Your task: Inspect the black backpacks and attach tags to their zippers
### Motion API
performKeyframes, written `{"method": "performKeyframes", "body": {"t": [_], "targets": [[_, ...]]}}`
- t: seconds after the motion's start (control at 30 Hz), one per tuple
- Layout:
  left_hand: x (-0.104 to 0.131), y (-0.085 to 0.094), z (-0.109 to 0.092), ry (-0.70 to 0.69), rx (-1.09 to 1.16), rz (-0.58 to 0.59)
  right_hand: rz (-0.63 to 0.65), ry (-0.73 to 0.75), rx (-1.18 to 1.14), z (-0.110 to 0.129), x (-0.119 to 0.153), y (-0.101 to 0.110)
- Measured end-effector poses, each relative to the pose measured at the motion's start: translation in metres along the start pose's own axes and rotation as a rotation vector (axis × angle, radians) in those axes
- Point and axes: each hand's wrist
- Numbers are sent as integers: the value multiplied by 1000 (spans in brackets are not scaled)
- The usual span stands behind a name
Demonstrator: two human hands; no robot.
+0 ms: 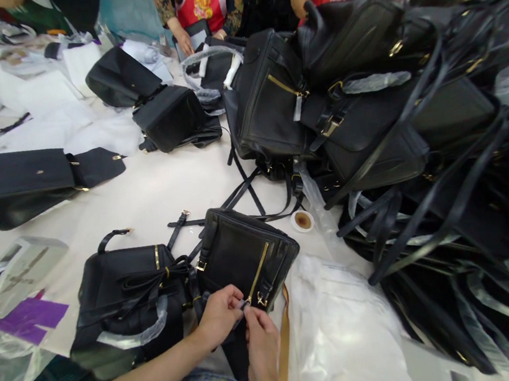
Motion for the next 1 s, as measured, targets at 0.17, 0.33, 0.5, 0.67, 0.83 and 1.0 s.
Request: {"method": "performKeyframes", "body": {"t": [0.17,0.33,0.5,0.67,0.83,1.0], "targets": [[3,0,-8,-126,-171,45,-2,39,5,7,3,-6],[-1,-1,-4,326,372,59,43,27,-53,11,0,-6],[-2,9,4,589,572,212,131,-70,-136,7,-5,2],[-2,8,16,626,566,228,207,-117,-158,3,-7,9],[-4,3,26,598,496,189,204,-107,-139,2,-11,11],[-5,1,26,551,431,193,204,-96,-122,1,-11,12]]}}
Point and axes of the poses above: each hand's wrist, its own x-axis away from the middle knuckle, its own y-axis out of the back of the hand, z = x × y, and after that the axes turned 8 degrees about -y, right-handed
